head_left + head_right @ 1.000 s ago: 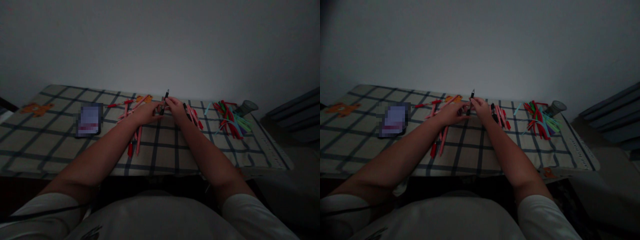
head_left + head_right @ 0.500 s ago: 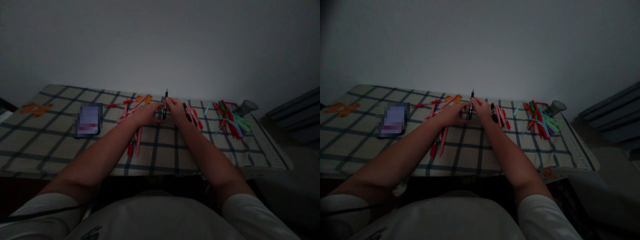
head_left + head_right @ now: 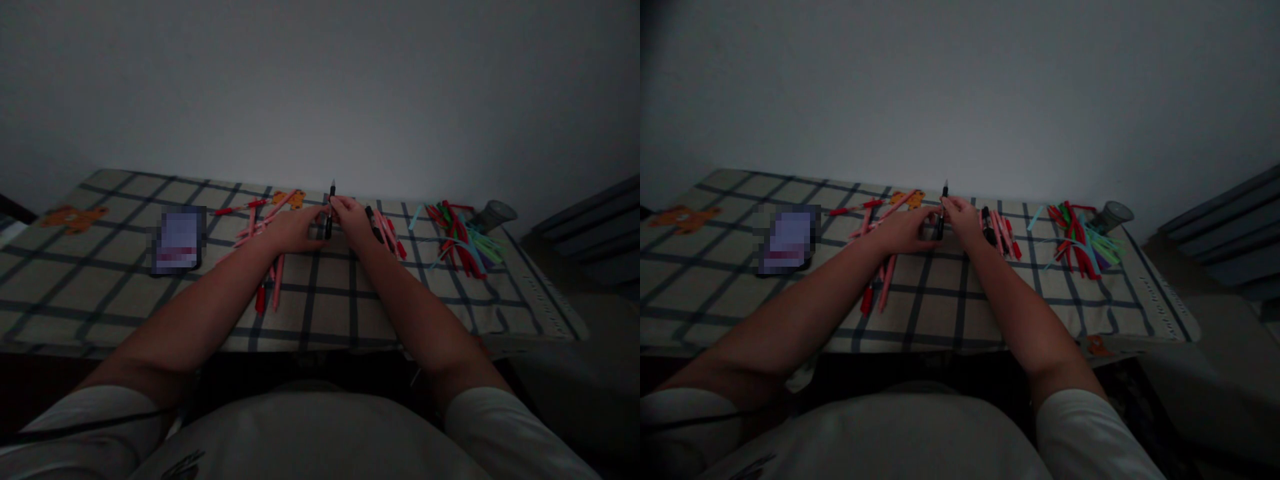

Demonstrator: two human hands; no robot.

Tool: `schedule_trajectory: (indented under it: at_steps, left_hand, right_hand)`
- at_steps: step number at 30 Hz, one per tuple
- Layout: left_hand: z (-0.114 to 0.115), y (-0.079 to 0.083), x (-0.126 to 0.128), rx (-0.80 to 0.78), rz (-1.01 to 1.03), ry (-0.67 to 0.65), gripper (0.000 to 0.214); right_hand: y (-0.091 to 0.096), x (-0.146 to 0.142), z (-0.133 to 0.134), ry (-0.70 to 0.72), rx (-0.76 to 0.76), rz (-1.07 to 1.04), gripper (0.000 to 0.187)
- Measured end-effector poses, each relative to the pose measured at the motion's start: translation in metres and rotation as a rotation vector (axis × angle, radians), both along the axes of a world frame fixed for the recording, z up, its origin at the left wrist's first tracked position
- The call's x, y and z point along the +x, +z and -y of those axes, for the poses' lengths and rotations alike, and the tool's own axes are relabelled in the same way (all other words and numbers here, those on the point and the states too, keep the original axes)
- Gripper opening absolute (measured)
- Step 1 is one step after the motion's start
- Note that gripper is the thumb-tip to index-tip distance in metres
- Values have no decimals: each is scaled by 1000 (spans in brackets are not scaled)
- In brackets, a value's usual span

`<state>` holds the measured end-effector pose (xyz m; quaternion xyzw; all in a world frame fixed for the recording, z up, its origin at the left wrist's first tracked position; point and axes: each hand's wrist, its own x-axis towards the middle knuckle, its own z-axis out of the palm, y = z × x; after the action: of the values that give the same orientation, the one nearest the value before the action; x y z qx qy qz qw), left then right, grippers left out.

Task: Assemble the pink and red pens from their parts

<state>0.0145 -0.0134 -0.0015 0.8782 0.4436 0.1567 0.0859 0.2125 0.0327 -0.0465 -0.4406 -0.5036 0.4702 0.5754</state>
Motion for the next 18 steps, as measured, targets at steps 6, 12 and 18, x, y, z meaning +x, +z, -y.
schedule_trajectory:
  at_steps: [6,12,18]
  left_hand:
    - [4,5,-1,-10,-91,1,82]
    - [4,7,-1,-27,-106,-4,82]
    - [3,8,-1,-46,-87,-1,94]
  right_hand:
    - [0,1,-1,17,1,38,37]
    - [1,1,-1,17,12,70,39]
    - [4,3,1,-6,39,69,40]
